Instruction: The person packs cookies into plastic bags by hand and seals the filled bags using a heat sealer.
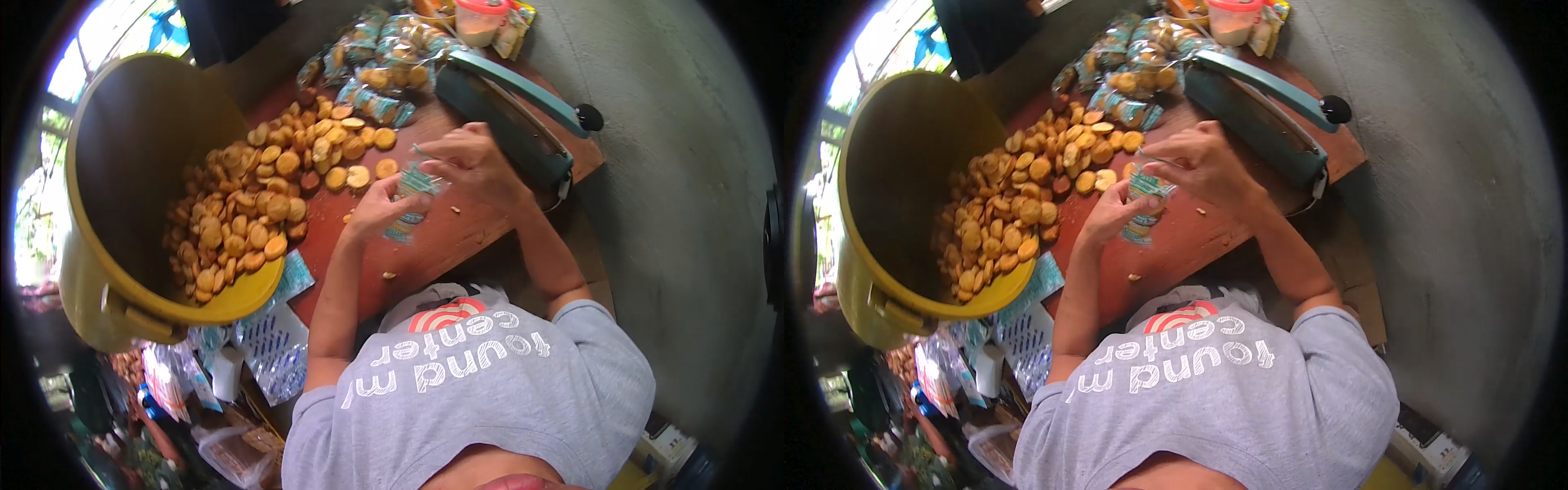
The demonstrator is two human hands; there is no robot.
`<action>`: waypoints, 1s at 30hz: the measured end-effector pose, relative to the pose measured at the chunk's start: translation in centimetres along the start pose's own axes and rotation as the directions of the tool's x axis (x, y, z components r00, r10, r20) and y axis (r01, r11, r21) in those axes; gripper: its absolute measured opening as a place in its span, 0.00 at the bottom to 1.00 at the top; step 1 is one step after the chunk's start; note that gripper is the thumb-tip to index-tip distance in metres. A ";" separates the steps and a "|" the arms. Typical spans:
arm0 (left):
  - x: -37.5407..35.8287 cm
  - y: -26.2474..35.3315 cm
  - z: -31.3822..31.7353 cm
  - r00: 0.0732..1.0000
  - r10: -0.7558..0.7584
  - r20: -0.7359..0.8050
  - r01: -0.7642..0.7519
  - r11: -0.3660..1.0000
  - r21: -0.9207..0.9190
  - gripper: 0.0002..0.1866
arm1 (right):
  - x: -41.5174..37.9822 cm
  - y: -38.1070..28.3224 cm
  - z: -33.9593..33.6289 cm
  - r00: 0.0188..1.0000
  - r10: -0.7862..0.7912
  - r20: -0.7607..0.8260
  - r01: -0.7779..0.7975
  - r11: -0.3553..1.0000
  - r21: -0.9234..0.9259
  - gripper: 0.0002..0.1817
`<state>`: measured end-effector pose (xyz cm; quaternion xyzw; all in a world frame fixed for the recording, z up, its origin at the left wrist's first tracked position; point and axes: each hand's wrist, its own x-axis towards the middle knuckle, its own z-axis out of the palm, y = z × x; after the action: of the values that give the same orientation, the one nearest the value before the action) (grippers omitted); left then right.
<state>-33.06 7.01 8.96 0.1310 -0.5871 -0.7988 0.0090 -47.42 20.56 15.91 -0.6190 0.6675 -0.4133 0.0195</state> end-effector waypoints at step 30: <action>18.9 1.3 6.9 0.806 -0.492 0.330 0.478 0.869 0.129 0.32 | -7.5 12.2 -8.7 0.621 0.441 -0.648 -0.584 0.812 -0.008 0.10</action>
<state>-52.97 9.91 8.31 0.1316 -0.5420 -0.7728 -0.3029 -60.20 30.13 11.00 -0.2285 0.8256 -0.4936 -0.1505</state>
